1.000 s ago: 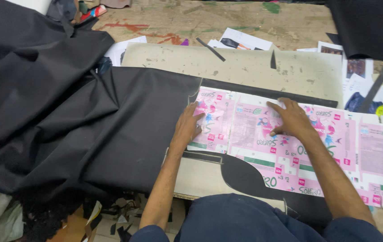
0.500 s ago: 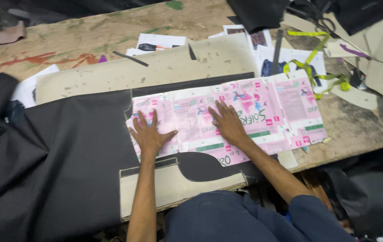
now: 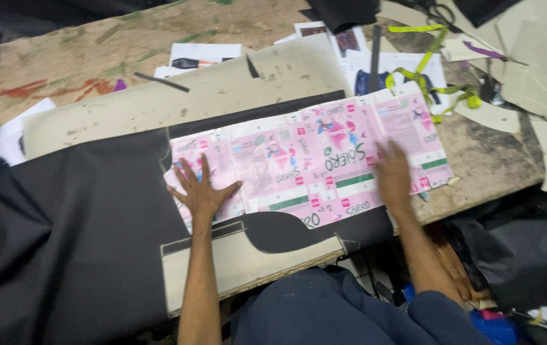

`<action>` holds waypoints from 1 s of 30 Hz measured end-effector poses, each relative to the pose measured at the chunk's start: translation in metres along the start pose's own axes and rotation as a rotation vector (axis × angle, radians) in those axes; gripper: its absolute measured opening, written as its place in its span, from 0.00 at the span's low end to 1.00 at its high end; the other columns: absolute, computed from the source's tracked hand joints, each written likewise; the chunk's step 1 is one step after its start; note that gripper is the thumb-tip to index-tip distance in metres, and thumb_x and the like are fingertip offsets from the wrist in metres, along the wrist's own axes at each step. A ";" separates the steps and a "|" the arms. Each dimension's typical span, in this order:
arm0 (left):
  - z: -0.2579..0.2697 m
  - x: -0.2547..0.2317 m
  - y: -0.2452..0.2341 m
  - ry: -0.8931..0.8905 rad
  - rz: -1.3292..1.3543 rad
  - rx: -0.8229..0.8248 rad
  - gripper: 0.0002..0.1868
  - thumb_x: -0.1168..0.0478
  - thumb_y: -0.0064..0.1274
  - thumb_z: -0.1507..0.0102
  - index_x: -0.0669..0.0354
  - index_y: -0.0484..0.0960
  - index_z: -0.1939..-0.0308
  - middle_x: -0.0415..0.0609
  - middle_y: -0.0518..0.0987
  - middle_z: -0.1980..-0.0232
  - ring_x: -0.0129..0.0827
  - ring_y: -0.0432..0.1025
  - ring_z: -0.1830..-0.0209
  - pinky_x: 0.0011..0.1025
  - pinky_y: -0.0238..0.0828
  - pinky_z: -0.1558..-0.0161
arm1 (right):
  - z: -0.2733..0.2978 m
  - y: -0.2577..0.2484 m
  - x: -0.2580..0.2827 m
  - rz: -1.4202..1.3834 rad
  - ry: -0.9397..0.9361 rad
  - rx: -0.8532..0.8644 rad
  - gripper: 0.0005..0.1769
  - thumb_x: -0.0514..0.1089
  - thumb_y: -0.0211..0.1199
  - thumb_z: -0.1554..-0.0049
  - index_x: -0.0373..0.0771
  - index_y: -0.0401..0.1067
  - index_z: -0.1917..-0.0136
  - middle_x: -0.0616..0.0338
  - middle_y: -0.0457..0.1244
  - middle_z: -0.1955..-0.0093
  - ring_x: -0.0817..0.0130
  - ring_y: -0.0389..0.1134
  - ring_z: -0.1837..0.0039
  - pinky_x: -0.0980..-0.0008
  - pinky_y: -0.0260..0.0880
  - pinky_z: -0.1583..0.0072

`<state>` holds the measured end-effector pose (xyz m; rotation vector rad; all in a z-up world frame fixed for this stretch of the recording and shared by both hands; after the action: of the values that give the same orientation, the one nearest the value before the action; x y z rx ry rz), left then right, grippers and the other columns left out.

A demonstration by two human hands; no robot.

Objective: The person places a printed pattern on black fabric, traces the outline with chalk, and cuts the fabric along the marked lines using a rotary cutter and ruler. The cut fabric piece is then measured with a tape measure.

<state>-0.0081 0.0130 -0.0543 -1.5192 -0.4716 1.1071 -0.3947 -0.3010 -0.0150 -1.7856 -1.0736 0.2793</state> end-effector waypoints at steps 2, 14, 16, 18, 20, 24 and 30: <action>0.000 -0.001 0.002 0.006 -0.040 -0.025 0.76 0.12 0.53 0.63 0.33 0.41 0.18 0.59 0.26 0.15 0.52 0.15 0.17 0.75 0.06 0.33 | 0.024 -0.037 -0.065 0.085 0.140 -0.119 0.15 0.28 0.53 0.37 0.33 0.69 0.38 0.44 0.61 0.27 0.48 0.57 0.22 0.52 0.58 0.24; 0.011 -0.010 -0.010 -0.010 -0.039 -0.065 0.75 0.13 0.56 0.62 0.33 0.43 0.18 0.59 0.26 0.15 0.53 0.15 0.17 0.74 0.08 0.31 | 0.101 -0.062 -0.154 -0.083 0.282 -0.016 0.13 0.33 0.48 0.26 0.24 0.69 0.35 0.35 0.66 0.47 0.42 0.69 0.47 0.52 0.69 0.44; 0.011 -0.012 -0.011 -0.009 -0.036 -0.061 0.75 0.13 0.56 0.62 0.33 0.43 0.18 0.59 0.26 0.15 0.53 0.15 0.17 0.74 0.08 0.31 | 0.101 -0.063 -0.161 -0.154 0.416 0.007 0.13 0.36 0.48 0.22 0.23 0.69 0.36 0.35 0.67 0.48 0.44 0.70 0.50 0.52 0.70 0.49; 0.012 -0.013 -0.010 -0.014 -0.046 -0.063 0.75 0.13 0.56 0.62 0.33 0.43 0.18 0.60 0.25 0.16 0.53 0.15 0.17 0.74 0.08 0.31 | 0.101 -0.065 -0.161 -0.285 0.492 -0.016 0.15 0.37 0.44 0.21 0.24 0.68 0.36 0.39 0.66 0.46 0.51 0.70 0.51 0.57 0.72 0.52; 0.011 -0.014 -0.010 -0.011 -0.035 -0.061 0.75 0.13 0.56 0.62 0.34 0.43 0.18 0.60 0.26 0.15 0.53 0.15 0.17 0.74 0.07 0.31 | 0.097 -0.064 -0.153 -0.383 0.537 -0.050 0.14 0.37 0.44 0.22 0.25 0.69 0.37 0.41 0.66 0.45 0.55 0.70 0.50 0.61 0.73 0.53; 0.011 -0.012 -0.007 -0.012 -0.038 -0.055 0.75 0.13 0.56 0.61 0.35 0.44 0.17 0.63 0.27 0.16 0.55 0.15 0.17 0.74 0.07 0.30 | 0.090 -0.055 -0.085 -0.170 0.376 -0.199 0.10 0.34 0.54 0.27 0.27 0.73 0.39 0.42 0.66 0.44 0.55 0.71 0.46 0.64 0.75 0.52; 0.010 -0.011 -0.003 -0.001 -0.035 -0.072 0.75 0.12 0.54 0.61 0.35 0.43 0.17 0.62 0.26 0.16 0.55 0.15 0.17 0.75 0.06 0.31 | 0.056 -0.024 0.036 -0.230 0.103 -0.132 0.05 0.35 0.67 0.28 0.29 0.76 0.41 0.46 0.67 0.46 0.58 0.71 0.47 0.65 0.72 0.49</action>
<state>-0.0201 0.0108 -0.0463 -1.5670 -0.5419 1.0740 -0.4209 -0.2357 -0.0123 -1.7510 -1.2336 -0.0236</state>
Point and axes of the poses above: each hand's wrist, its own z-axis away from the middle knuckle, its own y-axis out of the palm, x = y × z, the point moved 6 cm from there along -z, towards the middle knuckle
